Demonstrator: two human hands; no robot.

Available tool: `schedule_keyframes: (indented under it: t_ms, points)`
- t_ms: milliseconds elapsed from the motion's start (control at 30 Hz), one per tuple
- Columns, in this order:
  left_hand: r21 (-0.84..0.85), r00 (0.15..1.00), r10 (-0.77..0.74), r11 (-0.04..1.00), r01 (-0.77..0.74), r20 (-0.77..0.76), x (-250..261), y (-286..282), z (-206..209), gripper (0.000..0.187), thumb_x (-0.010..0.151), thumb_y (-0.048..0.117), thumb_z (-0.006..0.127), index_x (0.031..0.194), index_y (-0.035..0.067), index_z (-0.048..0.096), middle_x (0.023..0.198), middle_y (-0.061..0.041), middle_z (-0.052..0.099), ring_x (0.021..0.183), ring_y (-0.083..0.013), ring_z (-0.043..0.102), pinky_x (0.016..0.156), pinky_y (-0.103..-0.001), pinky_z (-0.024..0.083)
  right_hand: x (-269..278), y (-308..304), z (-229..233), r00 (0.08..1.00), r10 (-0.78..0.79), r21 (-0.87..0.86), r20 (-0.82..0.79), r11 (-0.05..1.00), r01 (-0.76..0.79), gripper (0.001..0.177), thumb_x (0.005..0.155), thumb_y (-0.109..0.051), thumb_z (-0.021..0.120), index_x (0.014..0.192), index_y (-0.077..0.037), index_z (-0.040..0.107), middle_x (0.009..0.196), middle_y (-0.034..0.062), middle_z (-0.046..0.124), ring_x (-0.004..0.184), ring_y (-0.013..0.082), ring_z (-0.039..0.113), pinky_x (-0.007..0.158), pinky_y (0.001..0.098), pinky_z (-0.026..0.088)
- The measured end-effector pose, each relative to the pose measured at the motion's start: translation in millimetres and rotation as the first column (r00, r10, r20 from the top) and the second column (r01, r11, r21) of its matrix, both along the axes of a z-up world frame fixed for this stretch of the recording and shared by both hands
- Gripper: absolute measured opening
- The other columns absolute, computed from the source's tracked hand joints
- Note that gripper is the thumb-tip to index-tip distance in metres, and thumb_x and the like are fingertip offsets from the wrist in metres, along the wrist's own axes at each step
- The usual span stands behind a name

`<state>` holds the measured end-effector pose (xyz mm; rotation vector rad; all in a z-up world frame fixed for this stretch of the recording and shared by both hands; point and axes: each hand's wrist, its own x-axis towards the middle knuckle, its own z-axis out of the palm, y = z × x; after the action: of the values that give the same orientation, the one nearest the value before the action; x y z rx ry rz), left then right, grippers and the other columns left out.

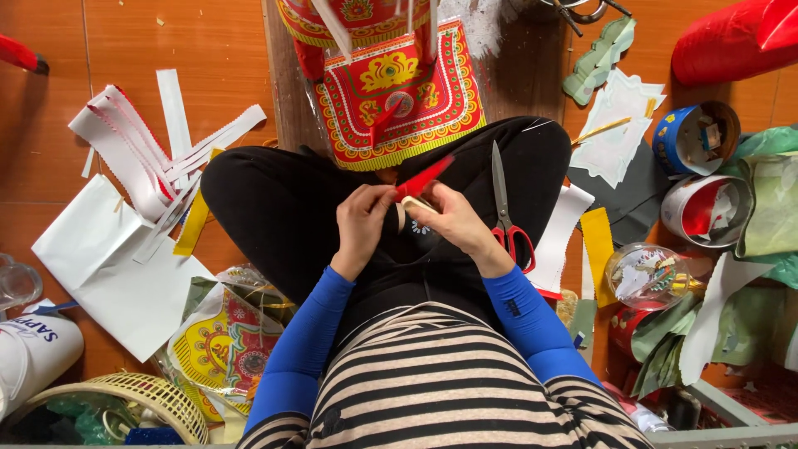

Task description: Assembling and decorating a traditional paper-mache horse using paper, glue, and scissors

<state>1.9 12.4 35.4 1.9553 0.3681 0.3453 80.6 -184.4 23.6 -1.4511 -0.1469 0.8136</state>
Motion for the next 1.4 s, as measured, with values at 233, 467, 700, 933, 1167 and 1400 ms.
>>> schedule_keyframes:
  t_ms: [233,467,700,933,1167,1400]
  points:
    - [0.102,0.987,-0.104,0.991,0.091,0.123,2,1,-4,0.013,0.108,0.023,0.076,0.113,0.017,0.086,0.09,-0.003,0.076,0.088,-0.0242,0.077,0.078,-0.034,0.062,-9,1,-8,0.994,-0.079,-0.054,-0.079,0.996,0.075,0.037,0.086,-0.022,0.097,0.112,0.0,0.081,0.086,0.008,0.076,0.07,0.0128,0.068,0.055,0.0232,0.055]
    - [0.14,0.924,-0.381,0.915,0.379,-0.014,21,-6,25,0.034,0.111,0.025,0.067,0.141,0.01,0.073,0.122,-0.015,0.076,0.112,-0.0401,0.075,0.093,-0.051,0.062,-19,17,-28,0.985,0.018,-0.272,0.17,0.962,0.029,0.02,0.082,-0.028,0.094,0.093,-0.015,0.085,0.089,0.0009,0.076,0.083,0.0172,0.072,0.073,0.0327,0.057]
    - [-0.207,0.873,-0.356,0.931,0.301,-0.333,33,-3,-7,0.029,0.115,0.022,0.056,0.123,0.009,0.081,0.106,-0.018,0.08,0.107,-0.0316,0.076,0.095,-0.051,0.058,0,9,36,0.903,0.332,-0.493,0.274,0.854,-0.164,0.046,0.092,-0.048,0.076,0.119,-0.011,0.072,0.112,0.0188,0.08,0.109,0.0436,0.076,0.092,0.0573,0.061]
    - [-0.454,0.88,-0.267,0.889,0.067,-0.392,59,7,-29,0.055,0.121,0.038,0.038,0.127,-0.003,0.074,0.094,-0.017,0.079,0.081,-0.0233,0.075,0.069,-0.032,0.06,110,-62,52,0.761,0.084,-0.488,0.643,0.811,0.323,0.043,0.097,-0.041,0.075,0.13,-0.014,0.072,0.113,0.0167,0.077,0.109,0.0408,0.073,0.095,0.0504,0.061]
    - [-0.405,0.902,-0.096,0.91,-0.092,-0.422,42,13,-153,0.022,0.107,0.022,0.073,0.113,0.001,0.071,0.091,-0.013,0.077,0.07,-0.0217,0.073,0.059,-0.032,0.058,273,-159,-169,0.854,0.113,-0.785,0.508,0.469,0.405,0.042,0.095,-0.04,0.076,0.13,-0.021,0.064,0.112,0.0148,0.076,0.11,0.0423,0.076,0.093,0.0574,0.06]
    - [-0.355,0.854,-0.144,0.933,-0.05,-0.5,61,-2,-131,0.037,0.102,0.007,0.055,0.129,-0.005,0.077,0.109,-0.012,0.082,0.087,-0.0177,0.068,0.078,-0.027,0.055,302,-72,-84,0.805,0.257,-0.707,0.534,0.657,0.26,0.038,0.097,-0.036,0.067,0.128,-0.016,0.078,0.119,0.0143,0.079,0.102,0.0418,0.073,0.082,0.0512,0.058]
